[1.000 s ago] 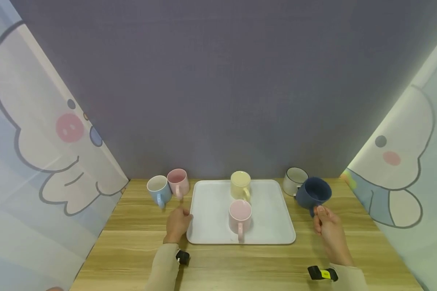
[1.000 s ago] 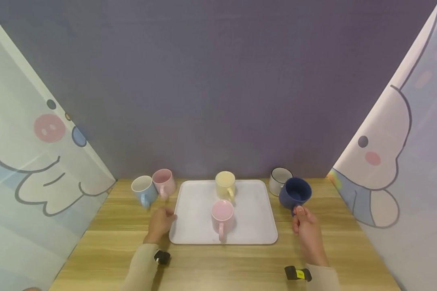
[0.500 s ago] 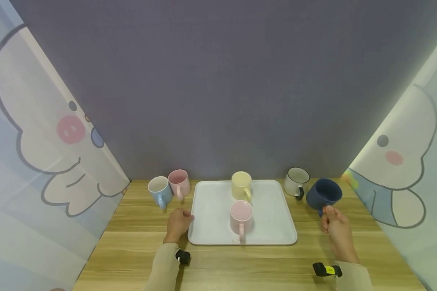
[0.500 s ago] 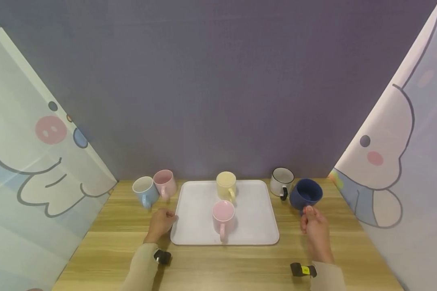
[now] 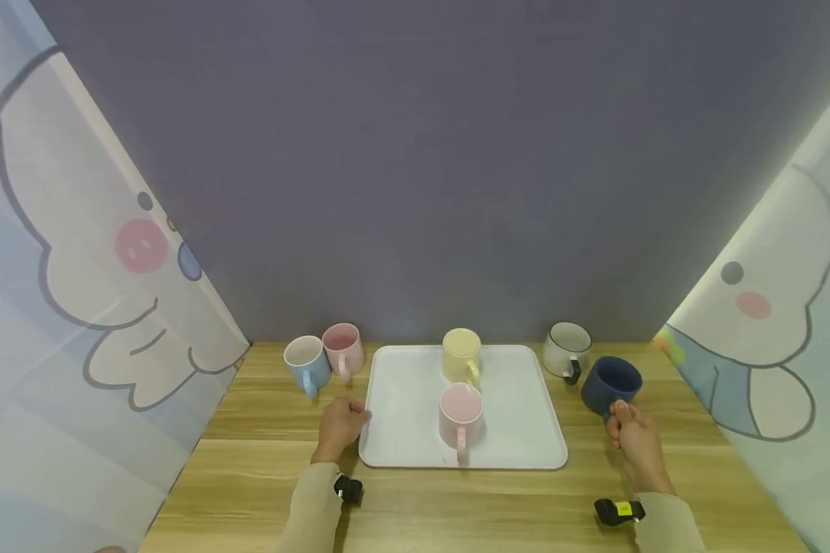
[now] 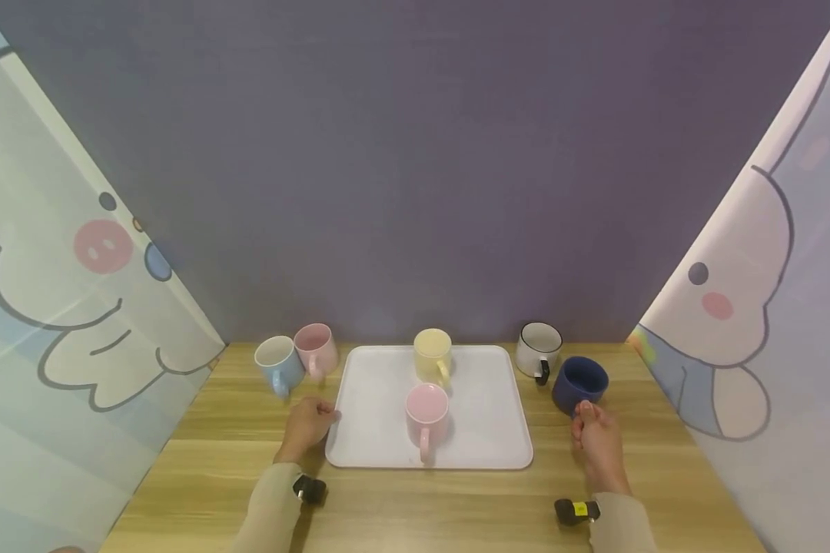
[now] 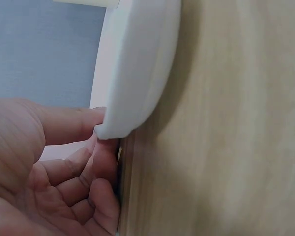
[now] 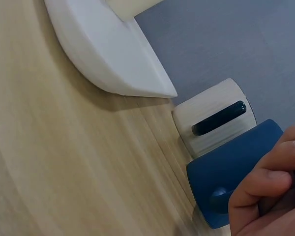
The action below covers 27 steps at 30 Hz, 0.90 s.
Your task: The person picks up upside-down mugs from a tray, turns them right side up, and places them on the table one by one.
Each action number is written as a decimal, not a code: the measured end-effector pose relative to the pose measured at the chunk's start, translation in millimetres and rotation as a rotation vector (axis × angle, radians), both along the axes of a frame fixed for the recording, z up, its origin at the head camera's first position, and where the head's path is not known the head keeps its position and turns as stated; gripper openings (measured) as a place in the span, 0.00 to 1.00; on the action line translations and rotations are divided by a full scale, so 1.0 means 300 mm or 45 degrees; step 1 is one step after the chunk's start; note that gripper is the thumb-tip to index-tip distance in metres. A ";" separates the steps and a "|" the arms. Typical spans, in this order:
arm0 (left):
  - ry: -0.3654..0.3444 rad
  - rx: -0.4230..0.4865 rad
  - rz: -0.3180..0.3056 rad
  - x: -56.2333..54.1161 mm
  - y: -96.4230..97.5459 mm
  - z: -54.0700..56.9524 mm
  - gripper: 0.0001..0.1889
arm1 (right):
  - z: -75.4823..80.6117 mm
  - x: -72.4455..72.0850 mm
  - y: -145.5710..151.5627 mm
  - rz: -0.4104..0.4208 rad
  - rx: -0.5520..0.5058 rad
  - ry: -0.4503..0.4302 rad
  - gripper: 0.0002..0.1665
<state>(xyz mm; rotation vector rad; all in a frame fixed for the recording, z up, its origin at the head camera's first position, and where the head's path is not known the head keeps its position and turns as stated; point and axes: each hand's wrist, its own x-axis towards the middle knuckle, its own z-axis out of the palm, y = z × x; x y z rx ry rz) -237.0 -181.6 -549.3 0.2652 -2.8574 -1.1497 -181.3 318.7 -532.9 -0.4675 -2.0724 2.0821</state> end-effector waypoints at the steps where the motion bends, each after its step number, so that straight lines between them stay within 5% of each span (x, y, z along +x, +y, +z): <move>1: -0.005 0.001 0.001 0.000 0.000 -0.003 0.07 | -0.003 -0.001 0.001 -0.002 0.015 -0.014 0.21; 10: -0.023 0.016 0.006 -0.002 -0.002 -0.009 0.07 | 0.017 -0.009 -0.010 -0.018 0.193 -0.127 0.23; 13: -0.010 0.017 0.006 -0.001 -0.003 -0.009 0.07 | 0.026 -0.014 -0.029 -0.103 0.239 -0.147 0.24; 18: -0.005 0.035 0.007 -0.001 -0.004 -0.010 0.07 | 0.035 -0.028 -0.083 -0.419 -0.027 0.023 0.07; 20: -0.005 0.043 0.011 -0.001 -0.004 -0.010 0.07 | 0.039 -0.034 -0.107 -0.485 -0.096 0.087 0.07; 23: -0.001 0.052 0.015 0.000 -0.005 -0.009 0.07 | 0.045 -0.045 -0.145 -0.442 0.019 0.058 0.10; 27: -0.004 0.048 0.012 0.001 -0.006 -0.008 0.08 | 0.049 -0.062 -0.202 -0.239 0.235 -0.047 0.14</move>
